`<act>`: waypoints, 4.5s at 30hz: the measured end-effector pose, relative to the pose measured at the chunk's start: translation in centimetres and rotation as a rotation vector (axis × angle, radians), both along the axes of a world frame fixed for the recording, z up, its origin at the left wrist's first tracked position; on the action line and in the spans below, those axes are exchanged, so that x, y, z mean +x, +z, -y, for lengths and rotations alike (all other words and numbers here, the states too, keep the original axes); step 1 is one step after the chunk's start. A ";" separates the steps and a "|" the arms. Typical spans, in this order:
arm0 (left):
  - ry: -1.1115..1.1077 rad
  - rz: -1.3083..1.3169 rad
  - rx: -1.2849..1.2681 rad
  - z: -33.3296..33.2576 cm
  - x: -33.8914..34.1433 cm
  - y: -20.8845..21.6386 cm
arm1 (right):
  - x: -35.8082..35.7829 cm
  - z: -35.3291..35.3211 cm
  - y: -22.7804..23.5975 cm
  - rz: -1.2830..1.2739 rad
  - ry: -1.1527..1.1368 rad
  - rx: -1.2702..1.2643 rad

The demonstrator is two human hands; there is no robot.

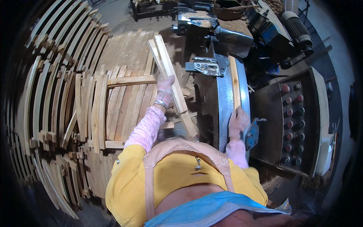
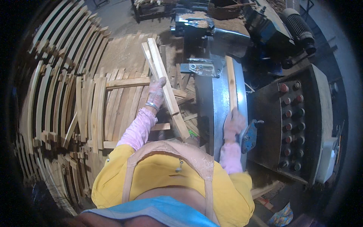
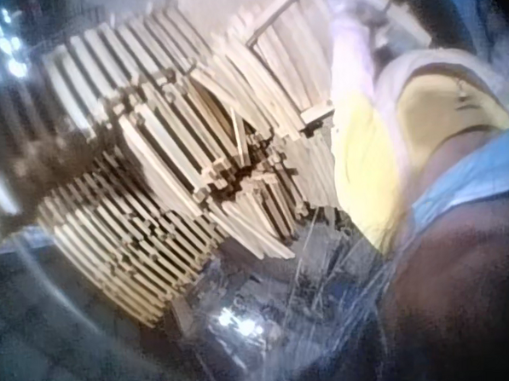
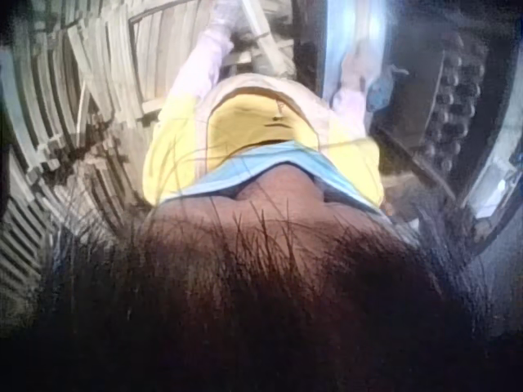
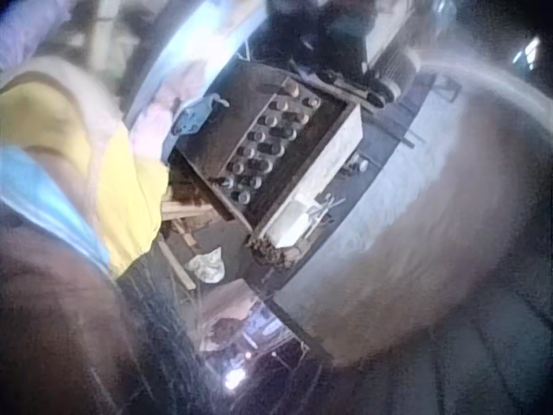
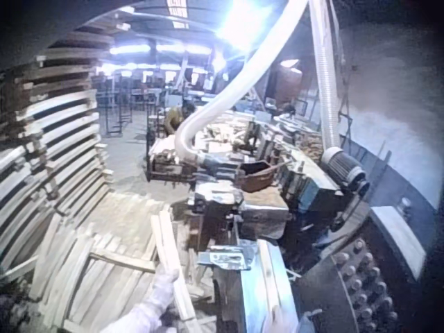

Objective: The person feeds individual wood strips through a surface planer, picking them up from a stack and pushing them across the blade.

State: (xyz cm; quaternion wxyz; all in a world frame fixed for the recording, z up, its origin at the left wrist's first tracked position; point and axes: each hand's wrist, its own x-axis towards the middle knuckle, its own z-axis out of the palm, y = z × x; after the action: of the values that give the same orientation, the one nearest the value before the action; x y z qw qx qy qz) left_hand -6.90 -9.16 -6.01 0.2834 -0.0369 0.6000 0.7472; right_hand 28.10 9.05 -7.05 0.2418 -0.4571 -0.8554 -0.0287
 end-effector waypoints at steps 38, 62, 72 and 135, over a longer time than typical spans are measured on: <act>0.345 -0.091 0.157 0.3 -1.5 4.1 | -20.1 5.7 6.8 -0.133 1.005 -0.877; -0.019 -0.427 -1.444 31.3 -7.8 1.5 | -12.2 -11.3 0.0 0.214 0.046 0.075; -0.393 -0.215 0.122 4.9 -0.5 -1.6 | -21.4 9.4 4.1 -0.419 0.704 -1.425; -0.283 -0.123 0.167 6.3 4.5 6.7 | -12.1 17.6 2.7 -0.343 0.723 -1.084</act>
State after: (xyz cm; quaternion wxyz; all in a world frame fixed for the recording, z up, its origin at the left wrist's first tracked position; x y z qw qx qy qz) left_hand -2.44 -15.44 0.67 0.3505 0.1176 0.5511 0.7481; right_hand 16.00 -8.52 -4.34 0.1048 -0.1968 -0.7976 0.5605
